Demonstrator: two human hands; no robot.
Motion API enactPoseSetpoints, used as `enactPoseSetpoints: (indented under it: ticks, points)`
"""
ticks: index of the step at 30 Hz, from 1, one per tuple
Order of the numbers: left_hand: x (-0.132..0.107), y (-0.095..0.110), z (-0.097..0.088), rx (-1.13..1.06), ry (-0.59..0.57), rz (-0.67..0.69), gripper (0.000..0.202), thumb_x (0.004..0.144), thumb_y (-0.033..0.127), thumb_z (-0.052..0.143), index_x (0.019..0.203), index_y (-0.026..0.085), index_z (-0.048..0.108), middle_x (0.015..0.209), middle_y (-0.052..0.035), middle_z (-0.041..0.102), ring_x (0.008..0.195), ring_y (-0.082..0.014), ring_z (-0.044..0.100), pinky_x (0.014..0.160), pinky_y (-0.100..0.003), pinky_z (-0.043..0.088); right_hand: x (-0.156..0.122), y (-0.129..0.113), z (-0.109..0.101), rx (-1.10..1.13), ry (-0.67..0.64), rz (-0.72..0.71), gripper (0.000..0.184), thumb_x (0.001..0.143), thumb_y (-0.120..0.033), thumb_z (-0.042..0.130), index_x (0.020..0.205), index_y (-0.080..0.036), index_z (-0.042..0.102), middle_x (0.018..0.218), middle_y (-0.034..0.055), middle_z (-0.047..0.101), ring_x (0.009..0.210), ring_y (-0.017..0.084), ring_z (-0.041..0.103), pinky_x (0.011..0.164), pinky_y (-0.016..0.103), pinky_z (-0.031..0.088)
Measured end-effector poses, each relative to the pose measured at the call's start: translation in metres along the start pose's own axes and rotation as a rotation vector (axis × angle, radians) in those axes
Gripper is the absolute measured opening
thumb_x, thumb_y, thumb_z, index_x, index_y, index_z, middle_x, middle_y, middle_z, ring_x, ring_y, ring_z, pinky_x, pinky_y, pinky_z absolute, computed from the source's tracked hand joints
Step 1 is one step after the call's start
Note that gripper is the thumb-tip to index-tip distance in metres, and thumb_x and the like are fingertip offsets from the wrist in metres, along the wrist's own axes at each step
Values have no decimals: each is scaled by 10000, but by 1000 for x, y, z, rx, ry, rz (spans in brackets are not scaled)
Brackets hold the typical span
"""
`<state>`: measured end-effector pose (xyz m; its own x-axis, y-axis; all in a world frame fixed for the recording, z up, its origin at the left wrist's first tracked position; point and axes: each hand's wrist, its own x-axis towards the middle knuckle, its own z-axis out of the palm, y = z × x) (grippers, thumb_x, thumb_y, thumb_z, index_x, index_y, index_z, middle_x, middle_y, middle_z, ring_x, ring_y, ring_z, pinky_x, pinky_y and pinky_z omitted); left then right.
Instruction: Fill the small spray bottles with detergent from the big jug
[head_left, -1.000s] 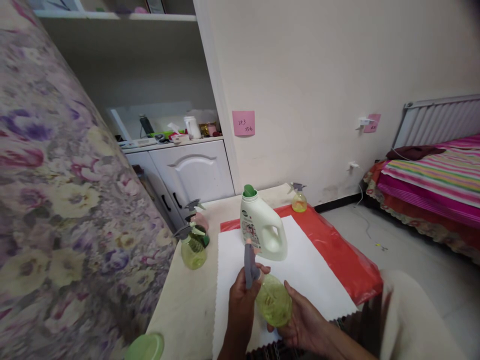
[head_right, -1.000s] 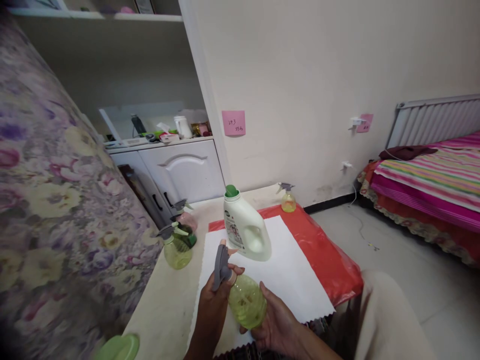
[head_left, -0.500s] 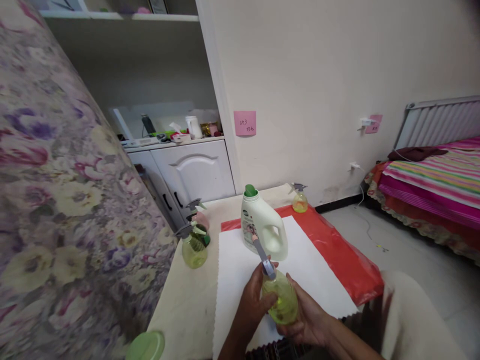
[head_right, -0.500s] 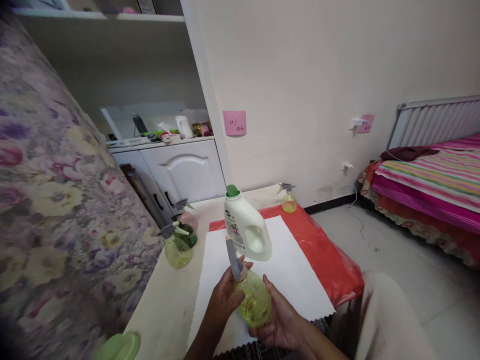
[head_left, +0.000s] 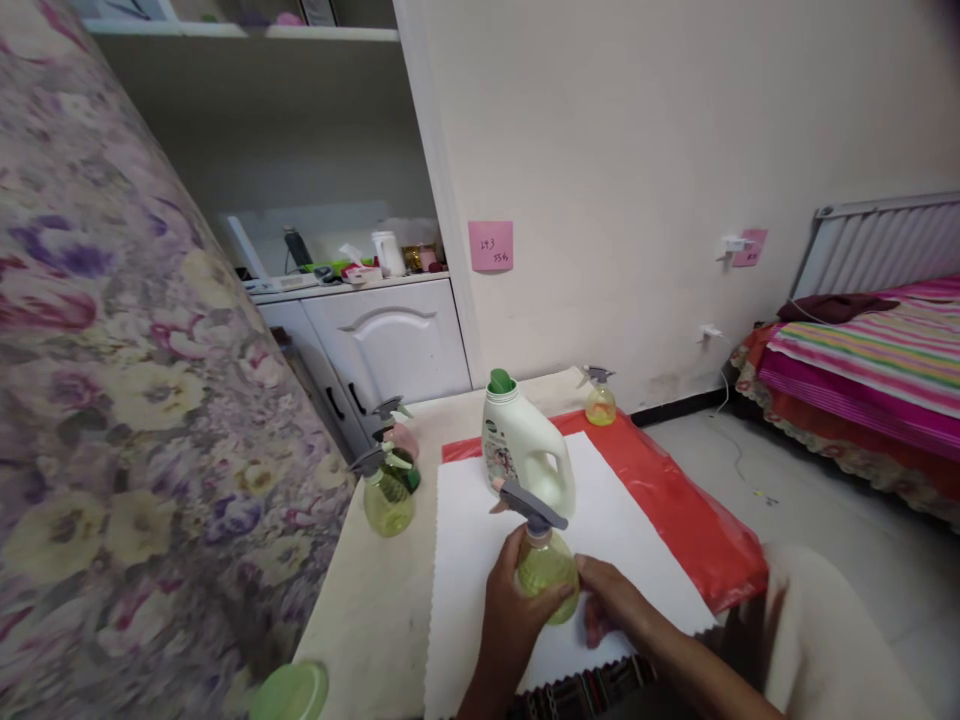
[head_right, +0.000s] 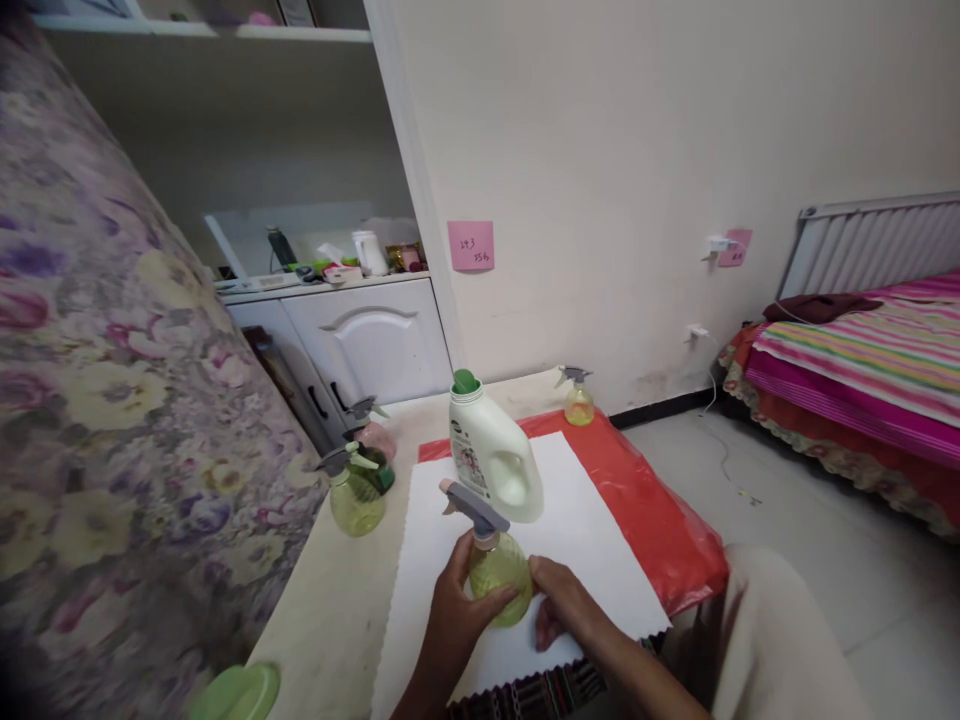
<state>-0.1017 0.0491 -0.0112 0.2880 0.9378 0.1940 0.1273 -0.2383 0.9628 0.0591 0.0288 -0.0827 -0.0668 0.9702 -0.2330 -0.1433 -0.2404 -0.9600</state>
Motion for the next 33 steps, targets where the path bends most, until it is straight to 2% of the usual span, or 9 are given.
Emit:
enactPoseSetpoints:
  ticks: [2,3,5,8,10,14,23,29,33]
  points:
    - [1,-5,3,75,82,-5,639,608,216,773,1204,207,541,1176,-71,658,1106,-272,583,972,-378,428,0,0,-5,-78,81,-105,388,761,-498,636,983,-180,646,684,13,675,531,157,600,483,279,504]
    - [1,-8,5,105,114,-6,635,609,235,776,1200,207,545,1178,-74,657,1110,-277,582,974,-386,426,-1,0,-6,-90,105,-152,377,712,-385,706,1038,-205,641,846,33,701,674,178,632,585,301,527]
    - [2,-15,8,141,165,-12,627,608,262,779,1190,205,552,1178,-81,657,1118,-286,581,978,-399,425,-5,-3,-4,-151,127,-266,520,658,-228,743,1158,-253,603,1146,51,652,980,227,610,825,358,509]
    - [3,-23,14,167,223,-33,636,595,240,770,1191,203,550,1190,-91,654,1138,-296,576,990,-414,420,-9,-7,6,-234,88,-420,696,672,-196,746,1310,-281,481,1322,69,553,1218,275,505,1016,433,406]
    - [4,-27,18,190,255,-47,644,589,220,758,1196,200,544,1198,-98,651,1145,-299,573,994,-416,417,-9,-8,13,-246,72,-468,738,679,-200,755,1340,-278,435,1336,79,538,1250,282,489,1042,442,393]
    - [4,-33,22,233,281,-84,662,580,213,748,1204,190,526,1224,-112,629,1165,-307,554,1003,-418,407,-3,-5,19,-256,112,-496,667,715,-182,725,1315,-271,449,1309,80,557,1228,272,517,1042,432,409]
    - [-2,-43,21,140,196,-27,691,579,122,695,1240,175,500,1260,-106,591,1216,-289,514,1041,-396,384,-3,2,17,-231,108,-504,663,711,-179,713,1316,-252,453,1320,93,553,1239,280,514,1036,435,429]
    - [-9,-56,13,156,116,-12,673,715,232,660,1346,184,431,1378,-117,523,1297,-271,462,1093,-398,345,1,8,29,-263,205,-496,814,624,-193,773,1346,-251,401,1354,99,506,1269,300,474,1086,451,377]
    - [-12,-61,8,174,70,54,684,793,280,607,1419,175,351,1448,-127,456,1342,-261,415,1101,-403,346,5,7,41,-247,275,-480,753,663,-216,736,1331,-233,389,1335,110,522,1258,292,489,1081,438,382]
